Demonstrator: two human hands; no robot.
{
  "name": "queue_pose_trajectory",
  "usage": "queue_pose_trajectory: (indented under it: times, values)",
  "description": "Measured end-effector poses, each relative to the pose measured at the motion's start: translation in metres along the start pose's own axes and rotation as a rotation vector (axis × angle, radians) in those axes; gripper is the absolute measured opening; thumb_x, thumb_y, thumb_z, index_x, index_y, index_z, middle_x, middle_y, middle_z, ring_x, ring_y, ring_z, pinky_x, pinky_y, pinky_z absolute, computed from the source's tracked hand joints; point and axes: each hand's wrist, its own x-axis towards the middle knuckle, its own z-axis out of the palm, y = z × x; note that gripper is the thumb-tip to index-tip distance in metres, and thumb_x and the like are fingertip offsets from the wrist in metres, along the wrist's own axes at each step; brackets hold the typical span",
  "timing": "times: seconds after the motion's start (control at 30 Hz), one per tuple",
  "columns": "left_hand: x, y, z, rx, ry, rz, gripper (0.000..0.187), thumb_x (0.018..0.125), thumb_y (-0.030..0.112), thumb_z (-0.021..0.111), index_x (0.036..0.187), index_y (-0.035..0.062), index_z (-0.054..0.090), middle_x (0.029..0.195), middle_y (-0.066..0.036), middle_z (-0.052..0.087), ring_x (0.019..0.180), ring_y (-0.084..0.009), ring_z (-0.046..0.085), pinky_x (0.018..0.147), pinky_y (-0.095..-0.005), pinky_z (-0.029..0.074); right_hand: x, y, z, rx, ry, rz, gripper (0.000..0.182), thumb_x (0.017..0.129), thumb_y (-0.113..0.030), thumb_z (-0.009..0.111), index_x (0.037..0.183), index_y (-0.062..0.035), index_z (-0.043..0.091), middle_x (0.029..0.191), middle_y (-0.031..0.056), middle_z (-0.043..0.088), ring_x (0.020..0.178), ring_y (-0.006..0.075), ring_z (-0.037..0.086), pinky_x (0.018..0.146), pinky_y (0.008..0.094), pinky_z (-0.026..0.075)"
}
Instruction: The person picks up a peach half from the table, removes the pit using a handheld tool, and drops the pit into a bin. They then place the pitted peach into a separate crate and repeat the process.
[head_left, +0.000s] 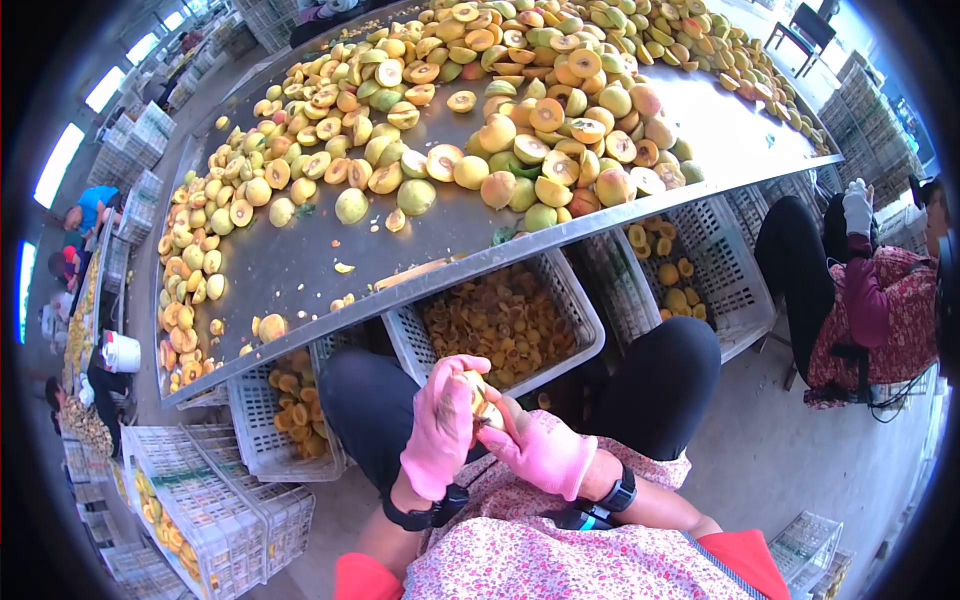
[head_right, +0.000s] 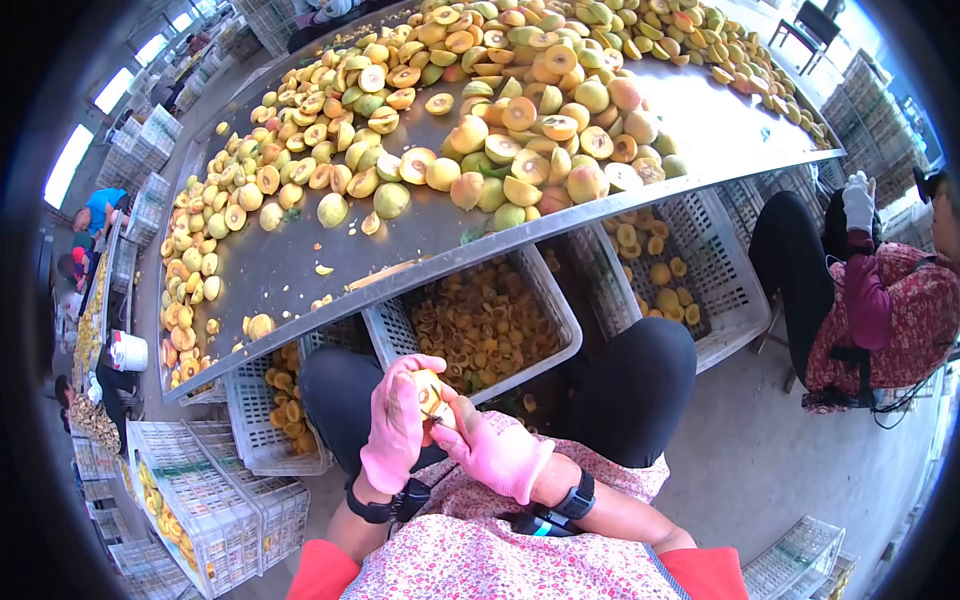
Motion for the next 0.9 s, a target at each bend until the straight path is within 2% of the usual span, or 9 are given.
queue_pose_trajectory:
  times: [0.03,0.1,0.2,0.3,0.37,0.47,0.63,0.77,0.9]
  values:
    - [0.000,-0.002,-0.006,-0.118,-0.094,-0.183,0.056,0.107,0.054,0.043,0.125,0.0033,0.055,0.090,-0.008,0.070,0.071,-0.0110,0.064,0.058,-0.0250,0.048,0.000,0.001,0.001,-0.100,-0.008,0.026,0.064,0.105,-0.035,0.052,0.156,-0.0047,0.030,0.087,0.0241,0.069,0.082,0.0413,0.070,0.073,0.0477,0.054]
    - [0.002,-0.002,-0.008,-0.096,-0.127,-0.197,0.058,0.107,0.058,0.040,0.126,0.0051,0.055,0.094,-0.007,0.071,0.068,-0.0073,0.061,0.054,-0.0209,0.045,0.001,0.000,0.003,-0.074,0.029,0.015,0.053,0.104,-0.035,0.053,0.145,-0.0030,0.041,0.085,0.0239,0.069,0.082,0.0425,0.069,0.073,0.0493,0.054]
    - [0.000,0.007,0.011,-0.363,0.061,-0.212,0.078,0.101,0.074,0.029,0.128,0.0050,0.053,0.105,-0.010,0.071,0.068,-0.0089,0.063,0.055,-0.0189,0.048,0.004,0.003,0.006,-0.111,0.078,-0.015,0.040,0.105,-0.036,0.053,0.126,-0.0025,0.048,0.083,0.0243,0.068,0.081,0.0441,0.068,0.069,0.0498,0.052]
    - [0.002,-0.026,0.019,-0.037,0.213,0.272,0.070,0.103,0.069,0.036,0.124,0.0038,0.053,0.104,-0.009,0.067,0.088,-0.0142,0.062,0.083,-0.0289,0.049,0.004,-0.004,0.004,-0.005,0.052,0.042,0.036,0.106,-0.038,0.053,0.108,-0.0026,0.049,0.081,0.0255,0.066,0.081,0.0457,0.067,0.066,0.0503,0.050]
    - [0.000,-0.019,0.020,0.032,0.264,0.283,0.064,0.105,0.064,0.038,0.118,0.0035,0.055,0.099,-0.009,0.064,0.091,-0.0164,0.060,0.087,-0.0315,0.047,0.003,0.002,0.010,0.079,0.048,0.021,0.038,0.106,-0.038,0.053,0.107,-0.0010,0.050,0.081,0.0261,0.066,0.082,0.0463,0.067,0.065,0.0498,0.048]
    - [0.000,-0.017,0.014,-0.073,0.182,0.099,0.066,0.107,0.062,0.034,0.102,0.0019,0.060,0.092,-0.009,0.064,0.085,-0.0144,0.062,0.079,-0.0287,0.049,0.002,0.003,0.010,0.057,0.016,0.025,0.039,0.106,-0.039,0.053,0.105,0.0002,0.051,0.081,0.0267,0.066,0.083,0.0468,0.067,0.067,0.0501,0.049]
    - [0.004,-0.011,0.005,-0.274,-0.013,-0.172,0.075,0.105,0.069,0.030,0.107,0.0007,0.061,0.092,-0.010,0.066,0.085,-0.0149,0.064,0.080,-0.0282,0.052,0.000,-0.007,0.002,0.111,-0.043,0.091,0.040,0.106,-0.039,0.053,0.108,0.0002,0.053,0.082,0.0272,0.066,0.083,0.0467,0.067,0.068,0.0497,0.050]
    - [-0.001,-0.016,0.026,0.035,0.311,0.287,0.055,0.110,0.049,0.035,0.107,0.0002,0.060,0.097,-0.011,0.067,0.087,-0.0189,0.063,0.083,-0.0324,0.051,0.002,0.001,0.007,0.144,-0.001,0.078,0.038,0.107,-0.036,0.051,0.110,0.0009,0.055,0.084,0.0235,0.067,0.081,0.0359,0.069,0.071,0.0458,0.050]
    - [-0.010,-0.023,0.023,-0.074,0.335,0.203,0.054,0.110,0.047,0.034,0.096,0.0007,0.058,0.091,-0.012,0.068,0.079,-0.0188,0.063,0.075,-0.0328,0.051,-0.005,-0.006,0.005,0.348,-0.156,0.128,0.037,0.107,-0.035,0.050,0.107,0.0007,0.057,0.083,0.0112,0.065,0.076,0.0175,0.060,0.069,0.0393,0.048]
